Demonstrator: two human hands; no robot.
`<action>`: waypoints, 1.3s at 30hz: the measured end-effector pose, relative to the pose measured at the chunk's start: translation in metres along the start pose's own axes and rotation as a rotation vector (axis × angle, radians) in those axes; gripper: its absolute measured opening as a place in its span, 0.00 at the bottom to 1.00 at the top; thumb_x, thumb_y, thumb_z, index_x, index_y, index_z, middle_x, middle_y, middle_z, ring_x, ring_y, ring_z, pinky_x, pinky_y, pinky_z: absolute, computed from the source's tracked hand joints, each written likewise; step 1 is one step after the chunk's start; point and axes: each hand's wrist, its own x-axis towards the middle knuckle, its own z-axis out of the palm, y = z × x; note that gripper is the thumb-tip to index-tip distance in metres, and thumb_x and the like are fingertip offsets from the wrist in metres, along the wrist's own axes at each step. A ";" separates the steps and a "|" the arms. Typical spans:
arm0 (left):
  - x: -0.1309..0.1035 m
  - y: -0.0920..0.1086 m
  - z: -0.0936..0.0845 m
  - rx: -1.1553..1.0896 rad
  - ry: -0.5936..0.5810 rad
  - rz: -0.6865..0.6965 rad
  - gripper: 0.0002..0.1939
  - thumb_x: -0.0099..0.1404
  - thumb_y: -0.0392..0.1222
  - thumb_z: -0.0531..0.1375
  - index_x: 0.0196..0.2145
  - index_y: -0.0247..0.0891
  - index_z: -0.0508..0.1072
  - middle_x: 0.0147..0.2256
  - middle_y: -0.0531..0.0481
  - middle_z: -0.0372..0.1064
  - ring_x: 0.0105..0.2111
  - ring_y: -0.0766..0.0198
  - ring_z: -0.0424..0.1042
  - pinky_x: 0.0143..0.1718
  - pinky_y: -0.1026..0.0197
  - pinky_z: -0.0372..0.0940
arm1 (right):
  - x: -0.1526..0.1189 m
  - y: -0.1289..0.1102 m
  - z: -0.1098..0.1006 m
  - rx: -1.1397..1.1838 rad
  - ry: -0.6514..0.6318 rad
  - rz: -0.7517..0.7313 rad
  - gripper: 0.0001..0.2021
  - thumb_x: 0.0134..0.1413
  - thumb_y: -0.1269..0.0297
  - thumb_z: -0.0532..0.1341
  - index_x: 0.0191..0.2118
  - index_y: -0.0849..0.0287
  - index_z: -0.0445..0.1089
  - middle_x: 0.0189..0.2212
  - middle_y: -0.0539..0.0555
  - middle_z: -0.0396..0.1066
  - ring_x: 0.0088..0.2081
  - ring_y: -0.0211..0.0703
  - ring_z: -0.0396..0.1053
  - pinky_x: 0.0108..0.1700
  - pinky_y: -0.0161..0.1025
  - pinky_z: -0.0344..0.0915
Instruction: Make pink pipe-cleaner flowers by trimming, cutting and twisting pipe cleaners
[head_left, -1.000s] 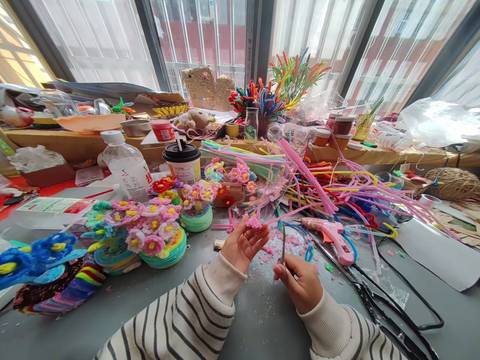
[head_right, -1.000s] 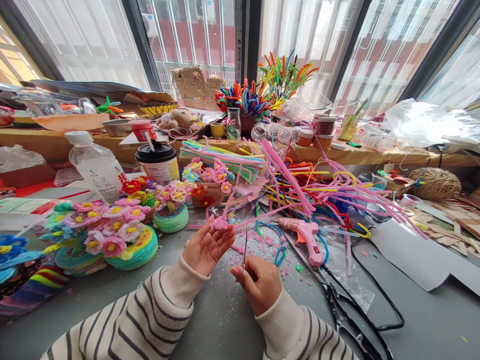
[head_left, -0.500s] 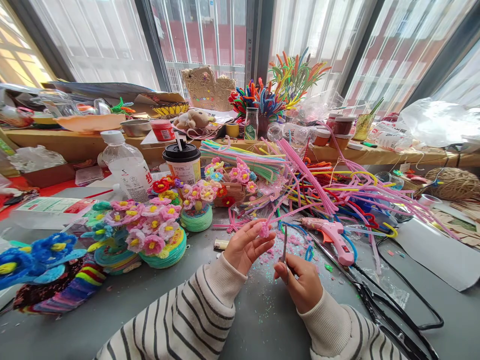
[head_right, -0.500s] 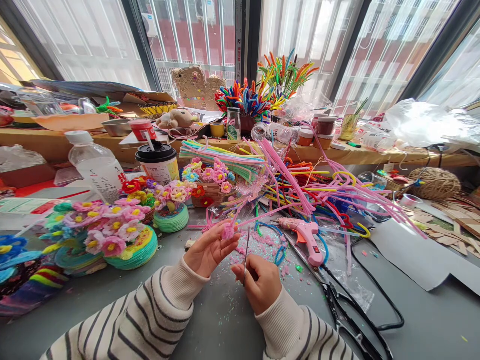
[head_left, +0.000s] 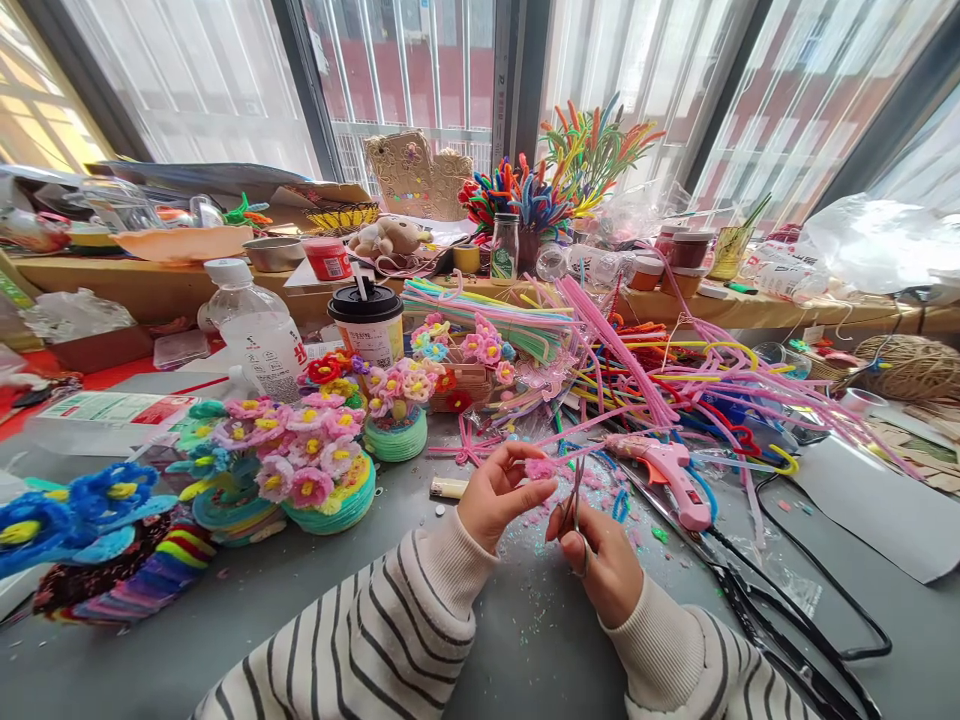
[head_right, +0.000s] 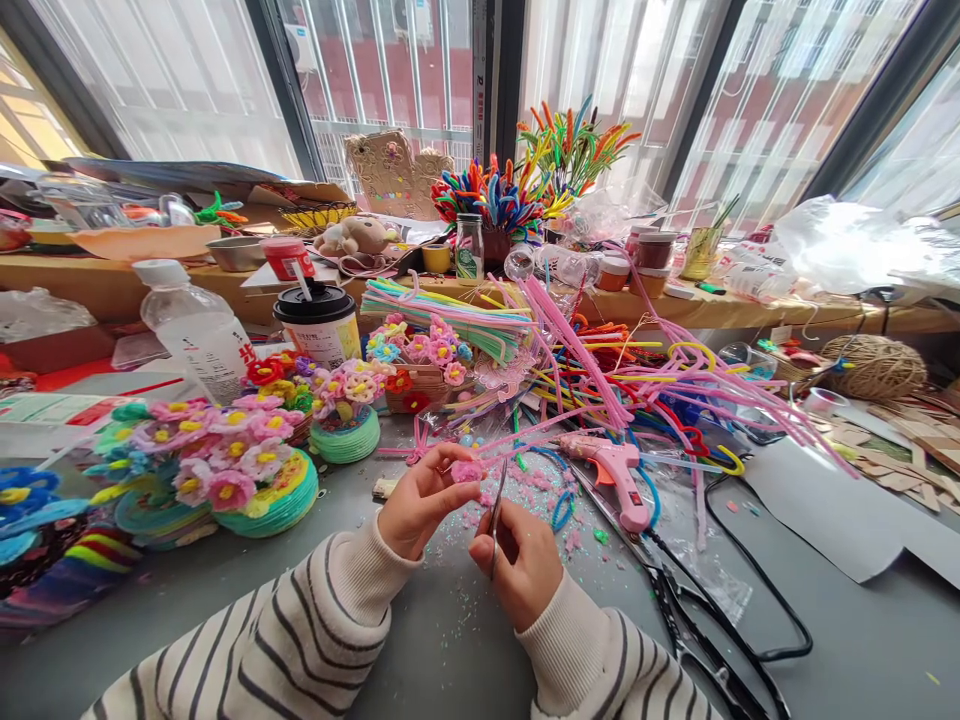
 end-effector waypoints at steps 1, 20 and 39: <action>0.000 -0.001 0.000 0.018 0.006 0.026 0.12 0.42 0.30 0.61 0.27 0.35 0.66 0.26 0.53 0.62 0.28 0.71 0.62 0.30 0.69 0.58 | 0.000 0.000 0.000 -0.013 0.003 0.008 0.26 0.42 0.41 0.40 0.20 0.61 0.57 0.13 0.47 0.53 0.16 0.33 0.51 0.18 0.31 0.51; -0.002 0.000 0.004 0.055 -0.046 -0.164 0.08 0.44 0.36 0.61 0.26 0.32 0.69 0.21 0.52 0.66 0.23 0.69 0.65 0.26 0.66 0.60 | 0.000 0.007 -0.001 -0.235 0.126 0.011 0.24 0.48 0.47 0.43 0.17 0.60 0.61 0.14 0.50 0.61 0.18 0.35 0.57 0.20 0.32 0.54; -0.004 0.005 0.004 0.016 -0.055 -0.039 0.08 0.44 0.37 0.61 0.23 0.32 0.65 0.19 0.55 0.62 0.20 0.73 0.62 0.23 0.69 0.58 | 0.000 -0.003 0.001 -0.053 -0.048 0.021 0.25 0.42 0.41 0.42 0.18 0.60 0.55 0.14 0.47 0.52 0.17 0.34 0.50 0.19 0.32 0.51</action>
